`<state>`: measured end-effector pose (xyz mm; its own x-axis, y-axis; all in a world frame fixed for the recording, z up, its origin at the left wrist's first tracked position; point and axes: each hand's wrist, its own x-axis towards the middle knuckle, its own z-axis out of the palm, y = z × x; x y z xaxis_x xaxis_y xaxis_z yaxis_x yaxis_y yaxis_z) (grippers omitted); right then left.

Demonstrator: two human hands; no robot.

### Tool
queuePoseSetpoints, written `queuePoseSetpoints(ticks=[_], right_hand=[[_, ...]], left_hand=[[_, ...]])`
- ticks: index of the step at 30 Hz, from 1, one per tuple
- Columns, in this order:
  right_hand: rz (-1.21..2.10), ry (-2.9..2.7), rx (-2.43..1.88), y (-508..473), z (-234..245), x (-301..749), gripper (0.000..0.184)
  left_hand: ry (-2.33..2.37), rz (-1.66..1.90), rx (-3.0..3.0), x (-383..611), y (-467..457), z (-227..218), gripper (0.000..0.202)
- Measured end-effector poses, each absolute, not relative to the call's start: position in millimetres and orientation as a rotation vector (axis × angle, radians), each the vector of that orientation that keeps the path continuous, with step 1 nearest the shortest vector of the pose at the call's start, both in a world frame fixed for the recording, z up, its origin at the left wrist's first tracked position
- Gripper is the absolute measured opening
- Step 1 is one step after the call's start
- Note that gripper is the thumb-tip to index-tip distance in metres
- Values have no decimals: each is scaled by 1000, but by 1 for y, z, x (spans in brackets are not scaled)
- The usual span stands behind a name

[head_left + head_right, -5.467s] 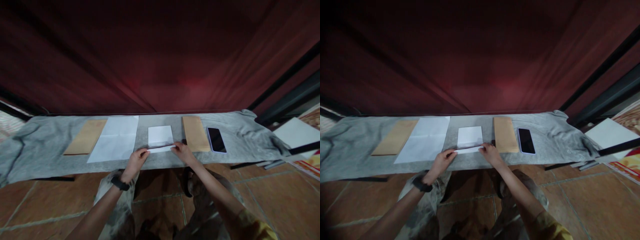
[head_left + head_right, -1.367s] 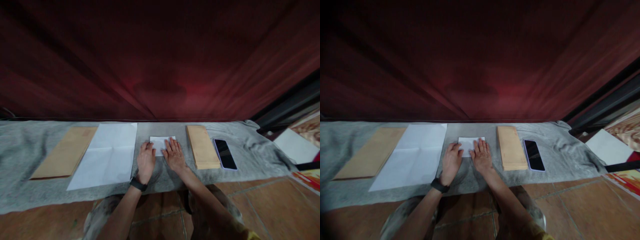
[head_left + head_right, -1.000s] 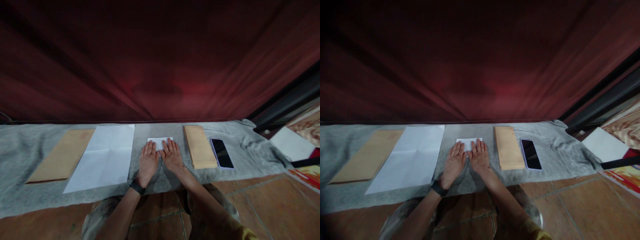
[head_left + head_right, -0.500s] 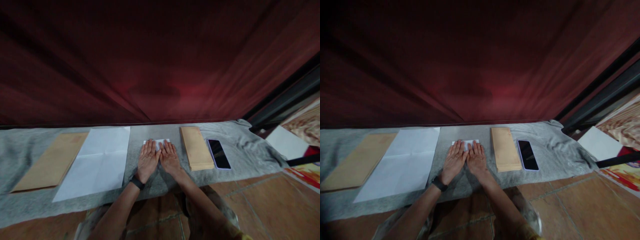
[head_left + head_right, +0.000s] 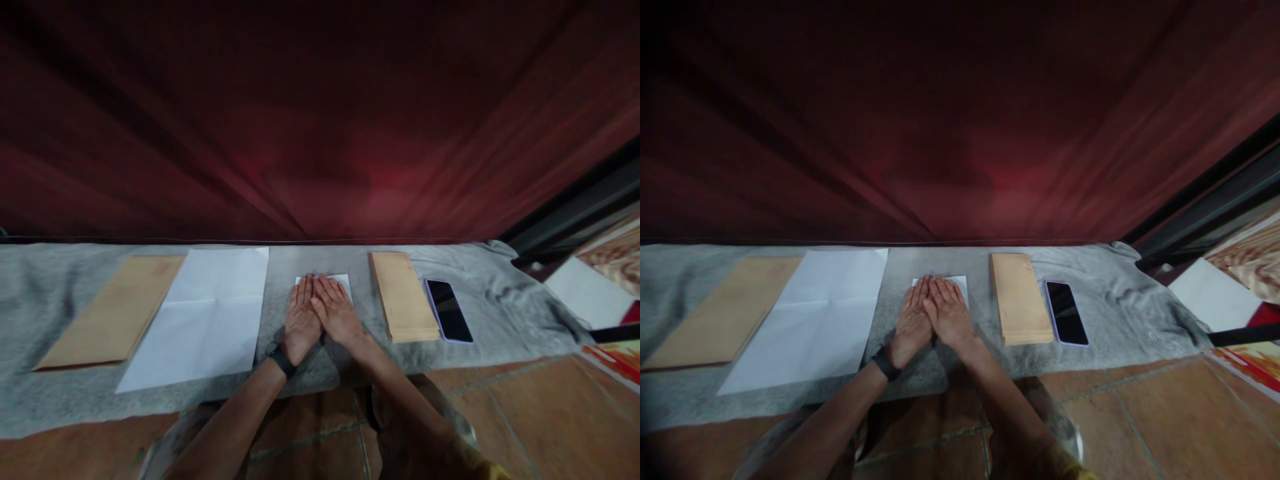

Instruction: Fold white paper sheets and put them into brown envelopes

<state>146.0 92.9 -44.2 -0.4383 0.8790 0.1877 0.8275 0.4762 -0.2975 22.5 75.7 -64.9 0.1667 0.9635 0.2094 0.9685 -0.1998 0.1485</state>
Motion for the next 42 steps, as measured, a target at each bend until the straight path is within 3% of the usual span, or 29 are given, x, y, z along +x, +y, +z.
queuePoseSetpoints(ticks=[18,24,42], right_hand=[[-86,-2329,-1646,89,-66,165,53],[-81,-2271,-1724,86,-65,173,61],[-77,-2277,-1747,86,-62,174,60]], left_hand=[[-2075,-511,-2250,14,69,-59,62],[-2121,-539,-2189,10,66,-59,63],[-1880,-464,-2462,19,40,-54,63]])
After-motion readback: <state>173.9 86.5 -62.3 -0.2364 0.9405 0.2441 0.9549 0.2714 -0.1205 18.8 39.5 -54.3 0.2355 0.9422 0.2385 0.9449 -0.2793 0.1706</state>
